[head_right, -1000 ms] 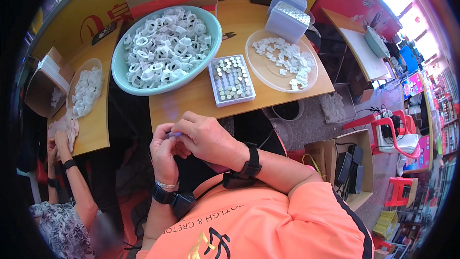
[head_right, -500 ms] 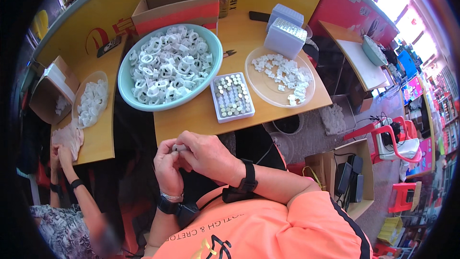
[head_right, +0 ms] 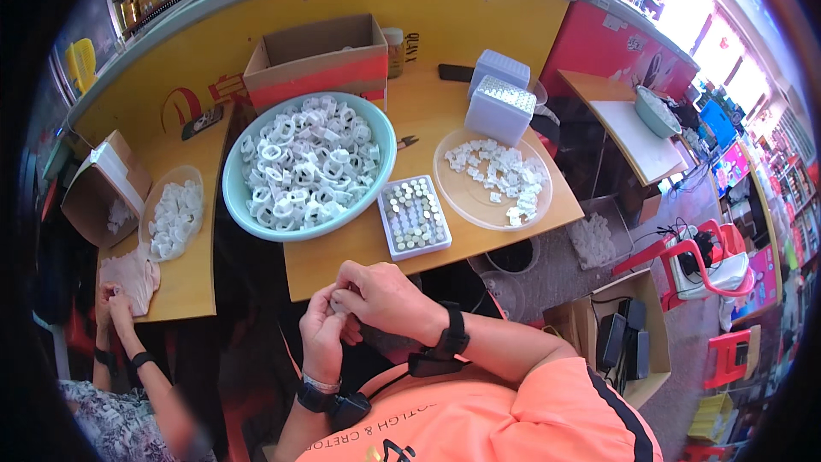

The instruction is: Assemble small electronic or mechanical components into white plastic circular housings.

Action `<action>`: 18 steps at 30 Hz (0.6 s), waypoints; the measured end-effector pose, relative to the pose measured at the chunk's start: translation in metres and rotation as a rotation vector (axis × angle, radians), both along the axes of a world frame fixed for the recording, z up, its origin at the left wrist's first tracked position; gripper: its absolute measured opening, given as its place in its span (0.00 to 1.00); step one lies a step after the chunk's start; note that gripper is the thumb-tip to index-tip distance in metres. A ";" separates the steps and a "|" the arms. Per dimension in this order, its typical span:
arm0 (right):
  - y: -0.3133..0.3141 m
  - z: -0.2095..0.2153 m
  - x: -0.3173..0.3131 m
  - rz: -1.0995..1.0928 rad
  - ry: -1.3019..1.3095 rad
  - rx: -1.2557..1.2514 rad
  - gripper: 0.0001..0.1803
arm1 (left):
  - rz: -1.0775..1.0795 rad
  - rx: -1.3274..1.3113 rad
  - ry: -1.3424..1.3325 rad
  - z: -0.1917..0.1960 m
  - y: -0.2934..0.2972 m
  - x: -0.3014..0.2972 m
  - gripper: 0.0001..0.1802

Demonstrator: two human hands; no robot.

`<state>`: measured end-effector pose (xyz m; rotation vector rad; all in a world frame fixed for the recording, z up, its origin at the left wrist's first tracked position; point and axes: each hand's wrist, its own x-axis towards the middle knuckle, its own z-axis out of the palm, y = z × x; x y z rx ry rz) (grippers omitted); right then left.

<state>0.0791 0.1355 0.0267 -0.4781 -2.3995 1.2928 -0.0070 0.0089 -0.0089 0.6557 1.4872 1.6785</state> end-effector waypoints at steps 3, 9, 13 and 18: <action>0.024 0.023 -0.004 0.054 -0.124 -0.040 0.11 | -0.021 0.025 -0.032 0.000 -0.003 0.000 0.27; 0.161 0.108 -0.073 -0.120 0.237 -0.130 0.08 | 0.003 0.065 -0.069 -0.003 -0.003 -0.013 0.32; 0.211 0.156 -0.120 -0.277 0.457 -0.225 0.17 | 0.005 0.067 -0.096 -0.004 -0.003 -0.013 0.32; 0.196 0.138 -0.123 -0.205 0.348 -0.151 0.13 | 0.007 0.063 -0.107 -0.003 -0.003 -0.017 0.32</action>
